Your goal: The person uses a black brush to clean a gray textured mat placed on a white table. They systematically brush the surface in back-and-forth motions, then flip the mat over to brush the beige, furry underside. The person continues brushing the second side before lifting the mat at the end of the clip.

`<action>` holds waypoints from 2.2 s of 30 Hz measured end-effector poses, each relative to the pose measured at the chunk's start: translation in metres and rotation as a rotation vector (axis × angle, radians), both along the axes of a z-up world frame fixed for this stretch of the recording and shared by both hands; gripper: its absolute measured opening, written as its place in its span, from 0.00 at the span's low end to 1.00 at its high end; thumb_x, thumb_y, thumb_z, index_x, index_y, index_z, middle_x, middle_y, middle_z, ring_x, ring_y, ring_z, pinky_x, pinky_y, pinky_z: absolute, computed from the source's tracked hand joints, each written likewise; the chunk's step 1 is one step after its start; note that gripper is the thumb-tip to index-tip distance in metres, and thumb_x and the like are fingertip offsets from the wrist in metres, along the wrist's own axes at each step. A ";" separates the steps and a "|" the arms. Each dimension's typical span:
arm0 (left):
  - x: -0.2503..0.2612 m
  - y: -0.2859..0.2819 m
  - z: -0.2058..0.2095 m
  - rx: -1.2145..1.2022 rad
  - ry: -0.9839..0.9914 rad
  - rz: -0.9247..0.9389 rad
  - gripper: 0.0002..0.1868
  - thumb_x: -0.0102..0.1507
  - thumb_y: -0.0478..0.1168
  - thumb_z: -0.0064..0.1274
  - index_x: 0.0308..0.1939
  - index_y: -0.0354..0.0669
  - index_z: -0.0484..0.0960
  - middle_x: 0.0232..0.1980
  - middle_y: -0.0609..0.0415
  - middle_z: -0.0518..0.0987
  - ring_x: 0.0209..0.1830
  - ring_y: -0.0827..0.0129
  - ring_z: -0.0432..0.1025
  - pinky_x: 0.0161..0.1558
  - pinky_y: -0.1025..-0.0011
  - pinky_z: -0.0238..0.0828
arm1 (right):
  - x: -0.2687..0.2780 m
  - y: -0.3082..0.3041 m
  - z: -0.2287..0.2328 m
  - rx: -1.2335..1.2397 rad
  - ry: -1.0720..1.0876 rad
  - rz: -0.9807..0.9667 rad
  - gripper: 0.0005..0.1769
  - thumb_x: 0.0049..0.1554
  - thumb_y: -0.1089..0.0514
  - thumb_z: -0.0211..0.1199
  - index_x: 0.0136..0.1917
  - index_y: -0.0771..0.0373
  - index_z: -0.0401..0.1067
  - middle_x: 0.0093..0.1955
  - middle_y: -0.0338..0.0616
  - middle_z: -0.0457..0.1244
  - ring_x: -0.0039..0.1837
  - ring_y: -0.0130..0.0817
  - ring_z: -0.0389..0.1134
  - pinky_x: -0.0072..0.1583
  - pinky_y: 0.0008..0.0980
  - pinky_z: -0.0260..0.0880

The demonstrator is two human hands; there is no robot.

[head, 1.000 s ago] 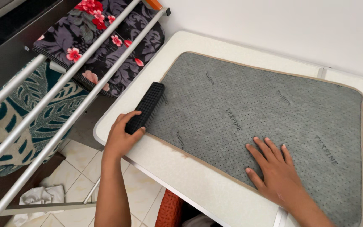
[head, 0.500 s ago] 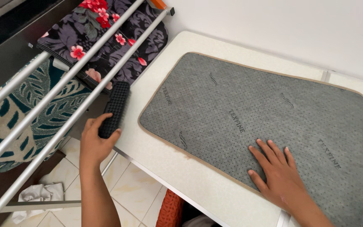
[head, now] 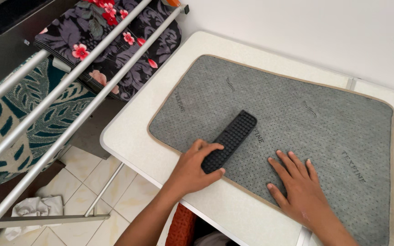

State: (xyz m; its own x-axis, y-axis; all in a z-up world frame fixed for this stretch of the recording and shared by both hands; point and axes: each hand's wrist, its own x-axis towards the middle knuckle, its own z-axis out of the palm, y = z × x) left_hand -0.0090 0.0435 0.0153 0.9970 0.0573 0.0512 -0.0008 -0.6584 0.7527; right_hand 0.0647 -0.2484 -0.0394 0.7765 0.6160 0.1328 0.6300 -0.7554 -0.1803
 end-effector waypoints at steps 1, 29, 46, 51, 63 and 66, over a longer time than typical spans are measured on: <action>-0.001 -0.001 -0.002 -0.004 -0.028 0.004 0.31 0.53 0.46 0.67 0.60 0.50 0.79 0.49 0.50 0.73 0.46 0.59 0.76 0.43 0.61 0.75 | 0.000 -0.001 0.000 0.004 0.004 0.001 0.39 0.55 0.39 0.54 0.77 0.47 0.58 0.80 0.42 0.46 0.82 0.44 0.39 0.76 0.57 0.33; -0.007 0.118 0.018 0.239 -0.147 0.772 0.29 0.55 0.46 0.65 0.60 0.50 0.81 0.51 0.49 0.74 0.43 0.57 0.77 0.43 0.60 0.75 | 0.001 -0.001 -0.001 -0.032 0.056 -0.003 0.38 0.55 0.40 0.54 0.78 0.47 0.58 0.84 0.42 0.44 0.84 0.45 0.37 0.75 0.56 0.30; 0.003 -0.047 -0.004 -0.066 -0.080 -0.077 0.30 0.54 0.47 0.65 0.61 0.52 0.77 0.50 0.51 0.73 0.44 0.58 0.78 0.43 0.62 0.77 | -0.004 0.001 0.008 0.014 0.058 0.011 0.38 0.55 0.41 0.56 0.77 0.51 0.59 0.81 0.46 0.46 0.83 0.49 0.39 0.75 0.59 0.33; 0.006 -0.045 -0.006 0.000 0.119 -0.018 0.32 0.53 0.48 0.64 0.62 0.56 0.76 0.52 0.53 0.72 0.44 0.59 0.78 0.43 0.61 0.76 | -0.002 0.001 0.008 -0.006 0.071 0.018 0.38 0.56 0.41 0.55 0.77 0.52 0.58 0.83 0.46 0.45 0.84 0.50 0.37 0.75 0.59 0.32; 0.002 0.022 -0.005 0.011 0.107 0.354 0.32 0.54 0.47 0.62 0.63 0.57 0.75 0.55 0.53 0.74 0.47 0.59 0.79 0.46 0.62 0.78 | -0.004 -0.001 0.006 0.010 0.054 0.018 0.38 0.57 0.42 0.55 0.78 0.51 0.58 0.84 0.44 0.45 0.82 0.46 0.38 0.76 0.57 0.32; -0.001 0.039 -0.003 0.053 0.083 0.422 0.31 0.54 0.47 0.63 0.62 0.58 0.76 0.55 0.53 0.74 0.47 0.59 0.79 0.48 0.62 0.77 | -0.004 -0.001 0.007 0.006 0.051 0.024 0.38 0.57 0.41 0.55 0.78 0.51 0.57 0.84 0.45 0.44 0.82 0.47 0.38 0.76 0.57 0.32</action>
State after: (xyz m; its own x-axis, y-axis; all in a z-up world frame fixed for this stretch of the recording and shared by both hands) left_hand -0.0101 0.0822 0.0123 0.8875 0.4606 -0.0143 0.3362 -0.6260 0.7036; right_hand 0.0610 -0.2495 -0.0321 0.7674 0.6338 0.0972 0.6379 -0.7391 -0.2165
